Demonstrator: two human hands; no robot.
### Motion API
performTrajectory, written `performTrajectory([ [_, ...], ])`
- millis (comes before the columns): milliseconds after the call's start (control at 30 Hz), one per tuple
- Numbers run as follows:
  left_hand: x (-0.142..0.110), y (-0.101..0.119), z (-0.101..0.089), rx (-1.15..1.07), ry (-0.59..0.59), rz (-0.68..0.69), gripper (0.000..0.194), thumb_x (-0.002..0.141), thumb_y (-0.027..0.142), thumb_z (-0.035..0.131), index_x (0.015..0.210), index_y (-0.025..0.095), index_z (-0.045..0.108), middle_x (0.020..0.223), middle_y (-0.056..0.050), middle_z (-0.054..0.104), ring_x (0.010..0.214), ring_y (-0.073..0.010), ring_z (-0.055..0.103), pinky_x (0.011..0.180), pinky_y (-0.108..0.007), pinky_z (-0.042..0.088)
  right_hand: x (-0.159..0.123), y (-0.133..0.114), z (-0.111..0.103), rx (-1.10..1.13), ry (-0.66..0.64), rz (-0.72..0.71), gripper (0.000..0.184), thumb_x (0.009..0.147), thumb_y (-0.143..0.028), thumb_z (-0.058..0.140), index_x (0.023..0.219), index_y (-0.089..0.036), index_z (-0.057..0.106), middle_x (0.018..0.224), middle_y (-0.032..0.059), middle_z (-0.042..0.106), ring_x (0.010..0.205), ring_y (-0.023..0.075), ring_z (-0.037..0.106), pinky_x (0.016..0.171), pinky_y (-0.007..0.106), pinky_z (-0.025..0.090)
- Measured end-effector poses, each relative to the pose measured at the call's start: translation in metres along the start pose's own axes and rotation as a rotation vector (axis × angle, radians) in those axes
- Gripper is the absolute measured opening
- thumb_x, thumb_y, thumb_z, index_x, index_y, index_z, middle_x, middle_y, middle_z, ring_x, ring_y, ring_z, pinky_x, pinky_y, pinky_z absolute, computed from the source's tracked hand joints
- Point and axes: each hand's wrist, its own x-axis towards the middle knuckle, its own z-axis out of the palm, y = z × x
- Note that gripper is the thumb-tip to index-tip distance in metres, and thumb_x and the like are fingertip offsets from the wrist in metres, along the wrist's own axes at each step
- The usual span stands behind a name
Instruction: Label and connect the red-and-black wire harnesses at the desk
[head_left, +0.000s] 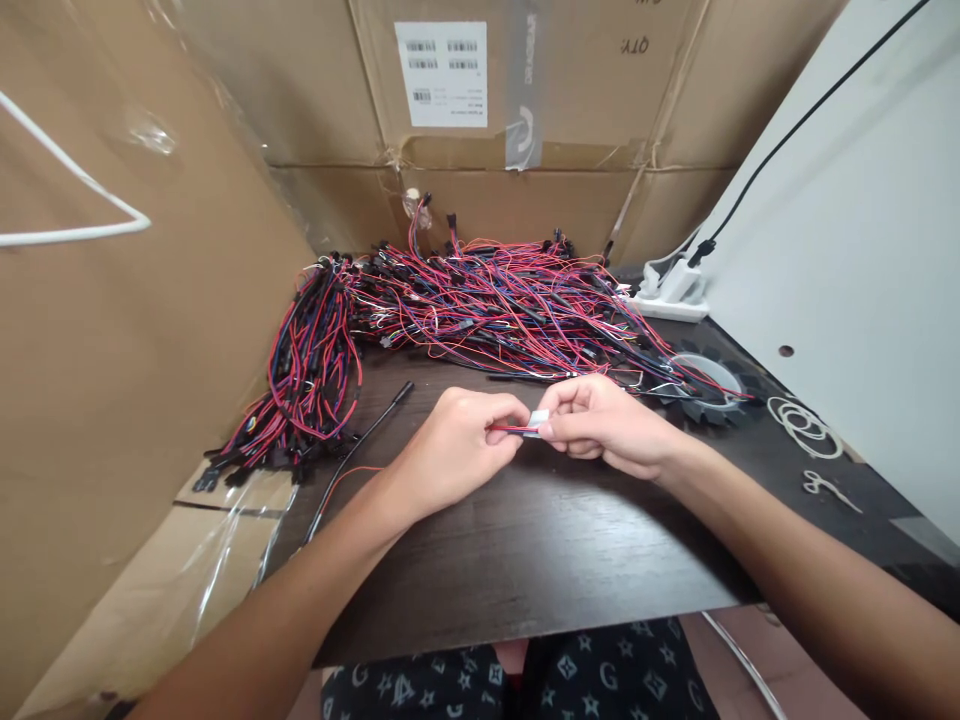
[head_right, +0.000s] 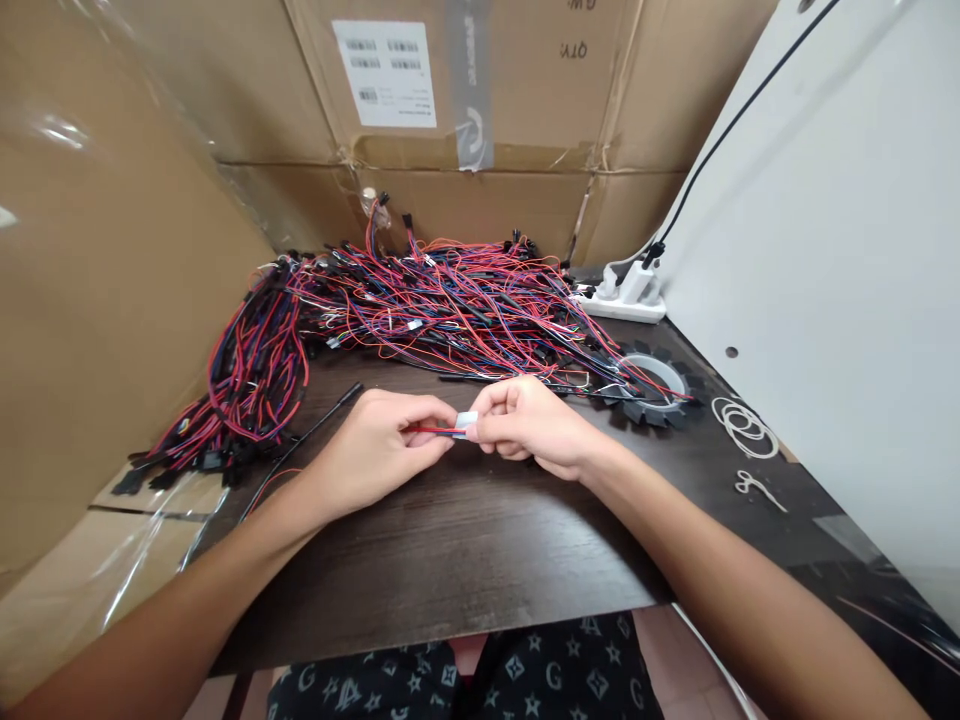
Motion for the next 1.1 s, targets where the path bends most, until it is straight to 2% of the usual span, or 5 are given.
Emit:
performTrajectory([
  [200,-0.002,0.0,0.002,0.071,0.097,0.137,0.008,0.08,0.017,0.062,0.077,0.014,0.068,0.062,0.001,0.064,0.049,-0.0067,0.047,0.053,-0.019,0.036,0.0,0.0,-0.003,0.139,-0.078,0.031,0.02,0.062,-0.018,0.076,0.064,-0.01,0.057,0.049,-0.0024,0.054,0.036,-0.0016,0.028,0.036,0.013,0.012],
  [500,-0.006,-0.009,0.004,0.301,0.097,0.331,0.018,0.087,0.013,0.048,0.086,0.015,0.066,0.064,-0.001,0.062,0.055,-0.0095,0.053,0.057,-0.021,0.039,0.0,0.0,-0.004,0.222,-0.171,0.115,0.017,0.063,-0.015,0.073,0.063,-0.01,0.057,0.05,-0.0032,0.053,0.036,-0.0034,0.021,0.035,0.011,0.01],
  [600,-0.006,-0.01,0.004,0.306,0.108,0.373,0.017,0.088,0.016,0.05,0.085,0.014,0.066,0.063,-0.001,0.061,0.055,-0.0096,0.053,0.057,-0.022,0.039,0.0,0.0,-0.004,0.23,-0.174,0.106,0.016,0.064,-0.014,0.073,0.065,-0.009,0.058,0.051,-0.0031,0.053,0.036,-0.0036,0.021,0.035,0.011,0.011],
  [833,-0.004,-0.002,0.001,0.159,0.064,0.183,0.015,0.086,0.024,0.059,0.081,0.015,0.069,0.059,0.0,0.061,0.053,-0.0096,0.052,0.056,-0.021,0.039,-0.001,0.0,-0.004,0.223,-0.153,0.099,0.019,0.062,-0.015,0.075,0.065,-0.01,0.057,0.05,-0.0029,0.054,0.036,-0.003,0.023,0.035,0.011,0.011],
  [1100,-0.002,0.0,0.002,-0.006,0.111,0.101,0.008,0.077,0.022,0.069,0.074,0.014,0.071,0.061,0.0,0.066,0.051,-0.0082,0.051,0.053,-0.021,0.037,-0.003,-0.003,-0.002,0.177,-0.164,0.054,0.026,0.066,-0.025,0.078,0.069,-0.011,0.056,0.053,-0.0039,0.053,0.037,-0.0025,0.025,0.037,0.012,0.011],
])
